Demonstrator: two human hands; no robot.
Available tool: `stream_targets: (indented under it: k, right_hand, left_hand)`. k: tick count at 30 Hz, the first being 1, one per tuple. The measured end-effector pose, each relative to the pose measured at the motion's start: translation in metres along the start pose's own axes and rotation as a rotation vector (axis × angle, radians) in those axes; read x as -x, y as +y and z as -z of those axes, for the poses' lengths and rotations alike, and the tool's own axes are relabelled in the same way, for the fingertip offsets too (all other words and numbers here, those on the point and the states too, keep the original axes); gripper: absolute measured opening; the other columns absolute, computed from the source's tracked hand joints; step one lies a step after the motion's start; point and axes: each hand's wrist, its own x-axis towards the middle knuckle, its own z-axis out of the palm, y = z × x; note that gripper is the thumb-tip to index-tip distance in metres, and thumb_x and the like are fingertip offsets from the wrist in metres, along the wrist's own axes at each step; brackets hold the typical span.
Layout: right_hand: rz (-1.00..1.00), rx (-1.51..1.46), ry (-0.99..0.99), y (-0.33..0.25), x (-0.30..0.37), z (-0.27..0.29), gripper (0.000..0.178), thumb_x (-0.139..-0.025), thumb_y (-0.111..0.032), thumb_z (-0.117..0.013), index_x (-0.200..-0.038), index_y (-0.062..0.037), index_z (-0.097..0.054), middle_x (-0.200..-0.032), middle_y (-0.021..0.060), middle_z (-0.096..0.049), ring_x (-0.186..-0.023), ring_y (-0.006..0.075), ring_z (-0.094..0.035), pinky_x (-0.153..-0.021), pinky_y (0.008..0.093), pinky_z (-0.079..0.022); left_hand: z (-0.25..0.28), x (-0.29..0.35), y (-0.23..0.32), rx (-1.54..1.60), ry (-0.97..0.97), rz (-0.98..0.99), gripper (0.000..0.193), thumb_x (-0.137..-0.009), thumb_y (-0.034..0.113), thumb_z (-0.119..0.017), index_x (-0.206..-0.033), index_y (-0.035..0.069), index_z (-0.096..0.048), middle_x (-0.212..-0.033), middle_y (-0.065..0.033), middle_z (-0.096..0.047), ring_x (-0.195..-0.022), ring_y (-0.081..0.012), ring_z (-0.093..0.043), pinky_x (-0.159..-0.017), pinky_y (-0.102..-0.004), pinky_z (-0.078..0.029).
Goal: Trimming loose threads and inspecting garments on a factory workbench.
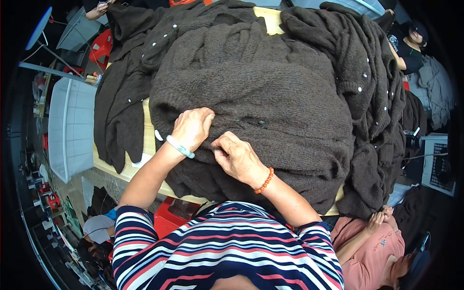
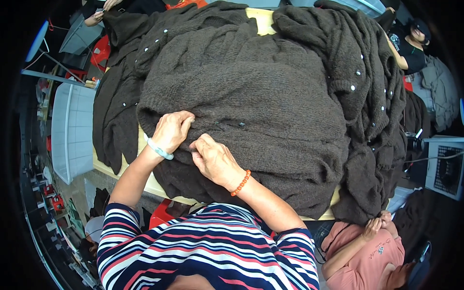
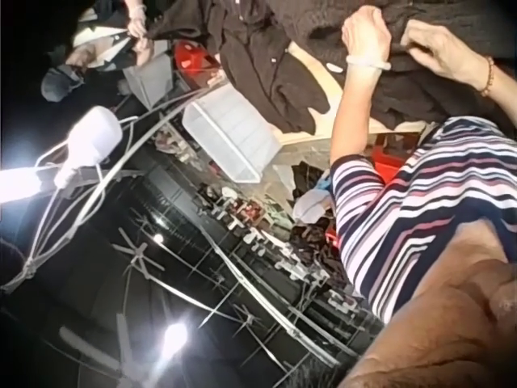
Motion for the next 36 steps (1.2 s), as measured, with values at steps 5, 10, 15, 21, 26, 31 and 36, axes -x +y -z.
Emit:
stream_targets:
  k: [5,10,15,21,26,31,36]
  right_hand:
    - [0.024,0.029,0.004,-0.003,0.0,0.003,0.014,-0.08,0.002,-0.064,-0.093,0.0015,-0.059,-0.089,0.0156,-0.059,-0.074,0.0339,-0.064,-0.062,0.039,-0.052]
    - [-0.008,0.029,-0.014,0.004,0.003,-0.005,0.015,-0.081,0.002,-0.063,-0.094,-0.0018,-0.059,-0.09,0.0144,-0.06,-0.077,0.0341,-0.064,-0.065,0.0391,-0.052]
    - [0.058,0.095,-0.036,0.0,0.007,-0.002,0.018,-0.08,-0.001,-0.065,-0.096,-0.0009,-0.057,-0.092,0.0151,-0.059,-0.077,0.0355,-0.064,-0.066,0.0415,-0.053]
    - [0.139,0.247,0.079,-0.015,-0.003,-0.001,0.02,-0.077,0.0,-0.067,-0.095,-0.002,-0.056,-0.089,0.0136,-0.06,-0.076,0.032,-0.065,-0.064,0.0392,-0.055]
    - [0.103,0.206,0.195,-0.016,-0.01,0.001,0.022,-0.078,0.002,-0.068,-0.097,-0.0017,-0.059,-0.084,0.0128,-0.061,-0.068,0.0274,-0.064,-0.06,0.0347,-0.054]
    - [0.058,0.169,0.232,-0.014,-0.012,-0.002,0.025,-0.078,0.002,-0.069,-0.102,-0.0008,-0.062,-0.081,0.0118,-0.062,-0.063,0.0221,-0.064,-0.057,0.0304,-0.053]
    - [0.032,0.179,0.142,-0.009,-0.011,0.002,0.028,-0.079,-0.002,-0.07,-0.105,-0.0017,-0.06,-0.083,0.0125,-0.061,-0.064,0.0253,-0.064,-0.057,0.0346,-0.053]
  left_hand:
    - [0.01,0.0,0.009,-0.112,-0.109,-0.022,0.013,-0.084,0.017,-0.065,-0.083,0.004,-0.066,-0.083,-0.0179,-0.065,-0.079,-0.0385,-0.065,-0.07,-0.0467,-0.052]
    - [-0.002,0.013,0.005,-0.225,-0.116,-0.166,0.009,-0.076,0.011,-0.067,-0.082,0.005,-0.062,-0.083,-0.0143,-0.061,-0.081,-0.0332,-0.064,-0.071,-0.0436,-0.052]
    - [-0.001,0.022,0.0,0.125,-0.166,-0.096,0.016,-0.08,0.008,-0.069,-0.087,-0.001,-0.059,-0.081,-0.0164,-0.063,-0.074,-0.0294,-0.066,-0.067,-0.0386,-0.051]
    - [0.015,0.022,-0.01,0.956,-0.43,0.231,0.014,-0.093,0.016,-0.065,-0.093,0.002,-0.064,-0.081,0.0017,-0.063,-0.072,-0.0056,-0.057,-0.061,-0.021,-0.044]
    - [0.011,0.021,-0.019,1.215,-0.459,0.289,0.013,-0.092,0.016,-0.067,-0.094,0.003,-0.065,-0.079,0.002,-0.062,-0.07,-0.0044,-0.054,-0.061,-0.0192,-0.041]
    - [0.008,0.024,-0.019,1.325,-0.463,0.39,0.013,-0.091,0.016,-0.069,-0.095,0.004,-0.066,-0.077,0.0022,-0.061,-0.069,-0.0048,-0.053,-0.06,-0.0188,-0.039]
    - [0.01,0.026,-0.017,1.076,-0.41,0.212,0.016,-0.091,0.015,-0.068,-0.098,0.001,-0.064,-0.086,-0.0008,-0.063,-0.075,-0.0082,-0.059,-0.067,-0.0225,-0.047]
